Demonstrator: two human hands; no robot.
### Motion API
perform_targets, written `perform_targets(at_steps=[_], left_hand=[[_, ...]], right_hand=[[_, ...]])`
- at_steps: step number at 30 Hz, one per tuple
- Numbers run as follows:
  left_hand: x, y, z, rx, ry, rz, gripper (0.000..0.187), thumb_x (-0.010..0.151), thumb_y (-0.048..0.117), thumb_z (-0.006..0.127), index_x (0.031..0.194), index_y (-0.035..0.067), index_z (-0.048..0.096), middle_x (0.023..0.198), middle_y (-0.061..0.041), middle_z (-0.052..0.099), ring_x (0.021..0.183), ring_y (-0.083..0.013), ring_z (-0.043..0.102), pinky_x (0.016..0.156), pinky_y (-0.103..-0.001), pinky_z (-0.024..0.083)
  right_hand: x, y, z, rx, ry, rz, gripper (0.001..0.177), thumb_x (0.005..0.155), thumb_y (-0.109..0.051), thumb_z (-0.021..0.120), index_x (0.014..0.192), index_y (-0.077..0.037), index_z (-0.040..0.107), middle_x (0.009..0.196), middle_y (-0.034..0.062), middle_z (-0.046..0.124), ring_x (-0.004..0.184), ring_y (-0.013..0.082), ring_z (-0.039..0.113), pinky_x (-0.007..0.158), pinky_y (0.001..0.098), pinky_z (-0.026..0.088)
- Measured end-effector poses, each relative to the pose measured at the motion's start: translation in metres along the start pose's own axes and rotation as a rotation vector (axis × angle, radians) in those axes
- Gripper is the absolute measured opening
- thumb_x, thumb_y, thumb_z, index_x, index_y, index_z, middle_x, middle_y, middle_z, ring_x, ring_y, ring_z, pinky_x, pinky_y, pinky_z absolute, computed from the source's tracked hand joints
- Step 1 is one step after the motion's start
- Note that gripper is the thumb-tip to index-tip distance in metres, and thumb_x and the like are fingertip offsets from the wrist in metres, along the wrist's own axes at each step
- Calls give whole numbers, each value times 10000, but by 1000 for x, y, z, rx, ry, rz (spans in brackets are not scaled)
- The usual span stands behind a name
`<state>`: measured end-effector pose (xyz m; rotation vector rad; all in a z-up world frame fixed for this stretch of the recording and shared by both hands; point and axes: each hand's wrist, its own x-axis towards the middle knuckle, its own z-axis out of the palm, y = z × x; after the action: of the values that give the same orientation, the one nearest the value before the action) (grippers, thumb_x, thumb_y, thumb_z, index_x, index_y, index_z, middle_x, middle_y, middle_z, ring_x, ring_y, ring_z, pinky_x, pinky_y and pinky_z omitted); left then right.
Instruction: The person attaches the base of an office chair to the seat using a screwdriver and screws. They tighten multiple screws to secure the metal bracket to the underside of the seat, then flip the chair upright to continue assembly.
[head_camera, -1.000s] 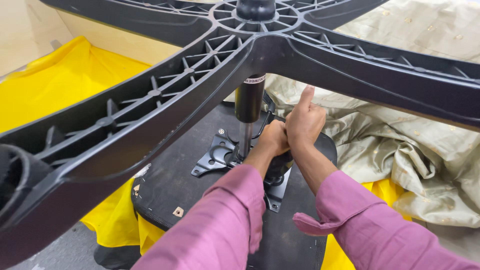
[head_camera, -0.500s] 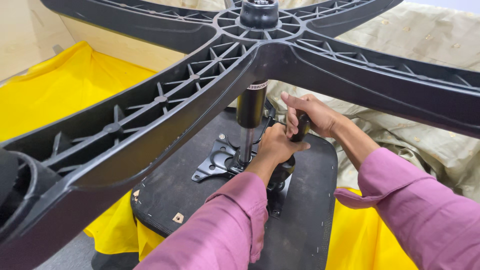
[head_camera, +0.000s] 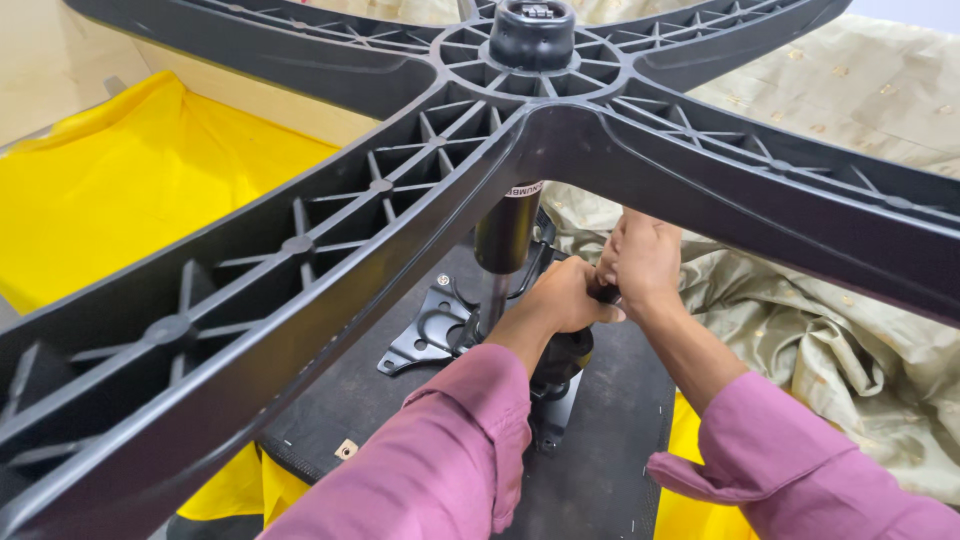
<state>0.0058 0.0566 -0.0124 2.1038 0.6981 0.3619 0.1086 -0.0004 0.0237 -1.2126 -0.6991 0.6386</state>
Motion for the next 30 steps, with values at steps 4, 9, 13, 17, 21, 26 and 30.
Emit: perform_targets(at_steps=[4,9,13,17,21,26,30], left_hand=[[14,9,11,52,-14,1,360,693,276,894,908,8,787,875,-156,779,854,-265,770,789,-396,566],[6,25,17,4,43,-35,375,672,296,894,897,22,775,855,-140,790,826,-258,790,775,-394,585],[-8,32,13,91,211,-131,296,726,326,867,915,103,825,911,-139,780,884,-314,749,792,-426,582],[-18,25,7,89,136,-201,418,681,353,912,970,91,762,996,-117,751,963,-313,728,836,-430,574],[-2,24,14,110,26,-155,533,636,372,944,1011,77,708,1036,-115,747,1014,-280,725,885,-392,562],[5,13,15,7,8,-91,417,631,315,917,865,18,742,890,-99,789,884,-253,778,824,-377,582],[17,5,18,-32,46,12,380,610,269,933,858,40,758,839,-81,773,840,-226,765,801,-361,579]], right_hand=[[17,11,-31,95,58,2,498,1059,-323,439,620,-99,367,467,38,343,375,155,320,373,330,292],[23,4,-41,49,-89,82,464,1034,-310,443,616,-118,376,472,35,365,383,162,345,384,327,312],[-3,-3,-2,-20,95,-39,528,1043,-367,510,603,-110,372,505,19,378,429,145,398,399,325,321],[-12,-33,3,-196,-312,135,483,977,-312,638,583,-85,474,515,57,488,461,160,475,482,324,422],[3,-49,-28,-213,-564,270,530,956,-365,594,520,-75,510,472,102,556,454,199,601,549,330,541],[8,-34,-29,-151,-551,242,564,1009,-375,593,539,-119,417,434,41,411,361,145,394,433,315,364],[12,-17,-26,-79,-329,150,499,1016,-302,580,588,-137,385,455,-1,343,360,122,335,382,312,303]])
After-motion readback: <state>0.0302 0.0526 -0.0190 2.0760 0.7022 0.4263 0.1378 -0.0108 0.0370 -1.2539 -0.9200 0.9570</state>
